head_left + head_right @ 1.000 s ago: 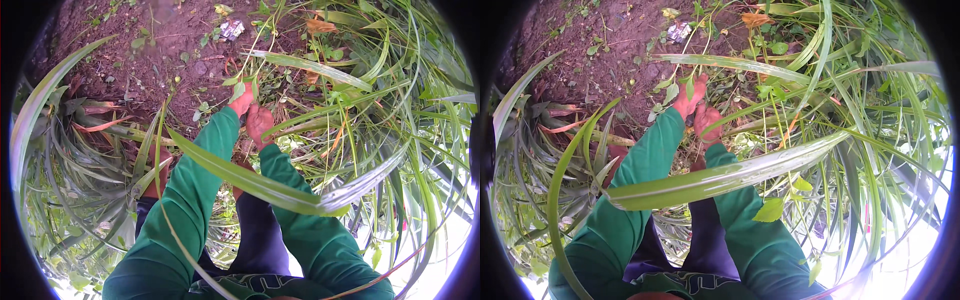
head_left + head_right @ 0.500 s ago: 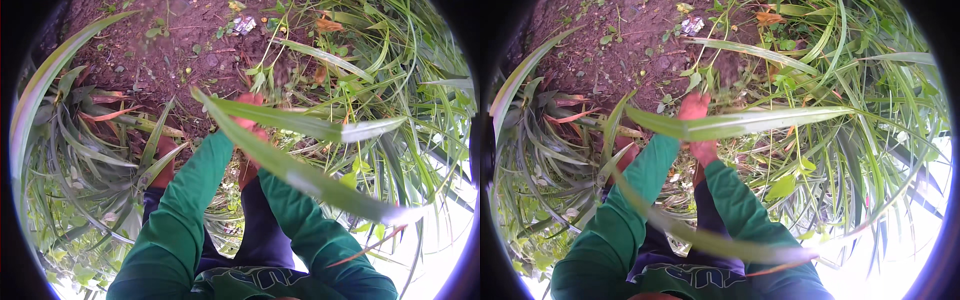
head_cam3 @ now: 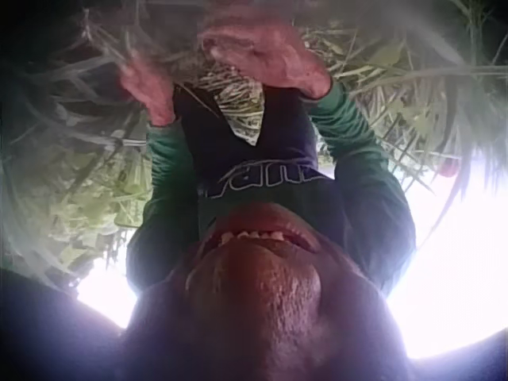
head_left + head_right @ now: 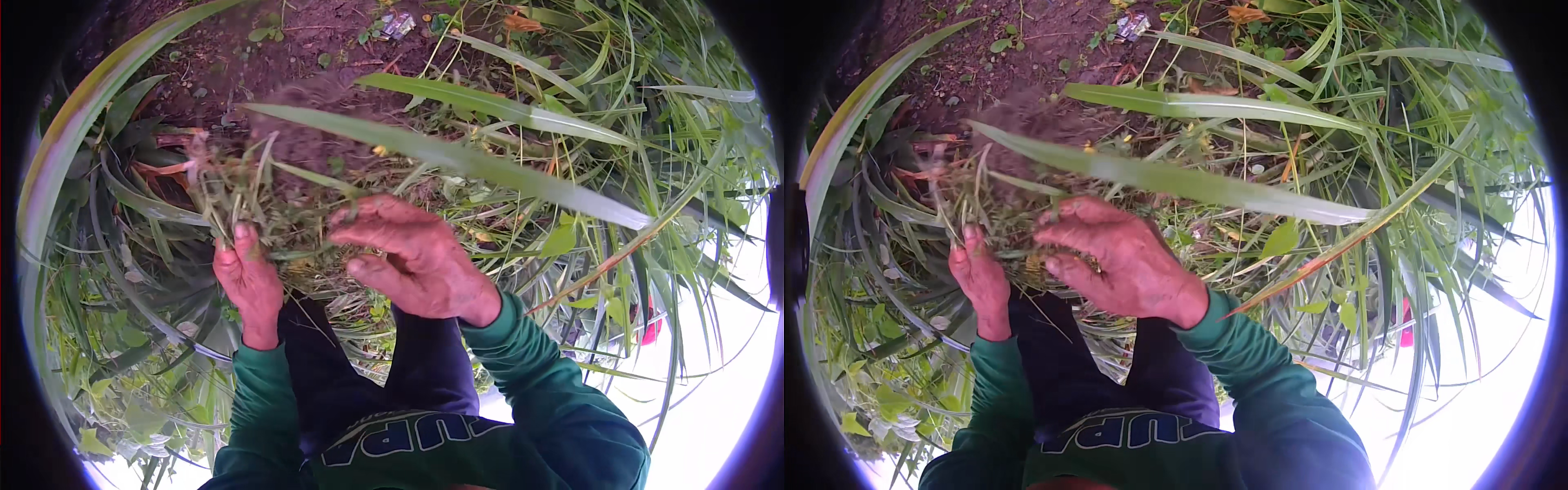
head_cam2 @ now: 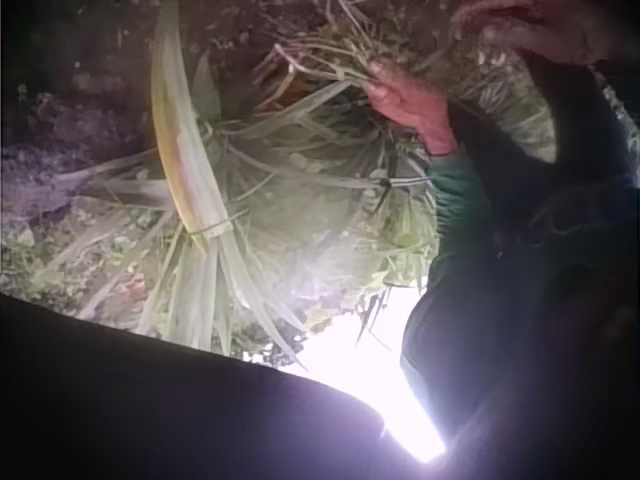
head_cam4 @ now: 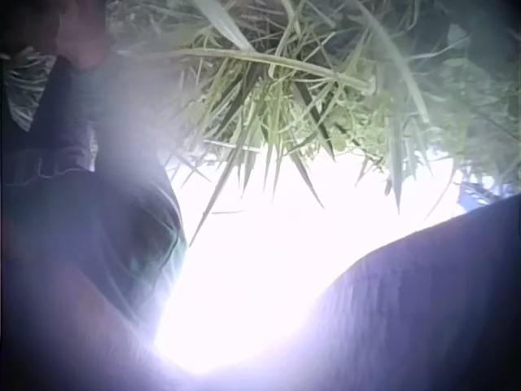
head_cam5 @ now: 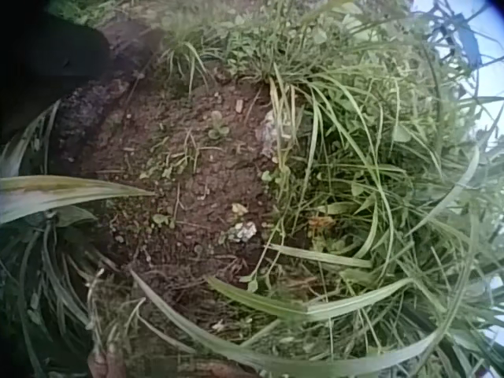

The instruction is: The person clears weeds and vines from around pineapple plants by pulling them out of the dirt by hand and placing them on the ground nearby.

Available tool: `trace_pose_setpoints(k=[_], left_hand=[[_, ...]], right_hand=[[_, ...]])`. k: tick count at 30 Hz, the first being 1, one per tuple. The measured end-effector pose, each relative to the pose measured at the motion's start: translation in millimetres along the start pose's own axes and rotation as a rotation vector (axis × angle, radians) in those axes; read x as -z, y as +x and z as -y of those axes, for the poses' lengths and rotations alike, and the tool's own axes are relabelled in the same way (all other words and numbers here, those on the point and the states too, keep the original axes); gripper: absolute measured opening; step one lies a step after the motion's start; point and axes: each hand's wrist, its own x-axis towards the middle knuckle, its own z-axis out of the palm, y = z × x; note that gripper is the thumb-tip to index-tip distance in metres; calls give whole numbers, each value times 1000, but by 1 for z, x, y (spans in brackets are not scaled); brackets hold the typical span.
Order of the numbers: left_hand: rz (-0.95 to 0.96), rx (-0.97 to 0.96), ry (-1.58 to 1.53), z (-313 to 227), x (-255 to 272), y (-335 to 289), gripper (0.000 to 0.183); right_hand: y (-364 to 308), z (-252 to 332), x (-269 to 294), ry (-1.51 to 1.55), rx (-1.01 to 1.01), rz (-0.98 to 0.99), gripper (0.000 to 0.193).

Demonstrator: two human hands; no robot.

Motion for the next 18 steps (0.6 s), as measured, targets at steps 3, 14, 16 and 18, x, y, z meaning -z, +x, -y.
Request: trace_pose_setpoints(k=[3,14,16,18], left_hand=[[119,-69,525,117,40,19,30],[485,78,1428,138,-9,-29,65],[507,-66,1383,107,-25,-40,74],[719,-97,1161,79,-35,-41,75]], right_hand=[[20,-33,12,276,-318,-70,30],[52,-307,1,-1247,-225,-482,37],[38,-340,19,-1196,-697,-299,37],[22,-369,37,-949,-1115,-109,37]])
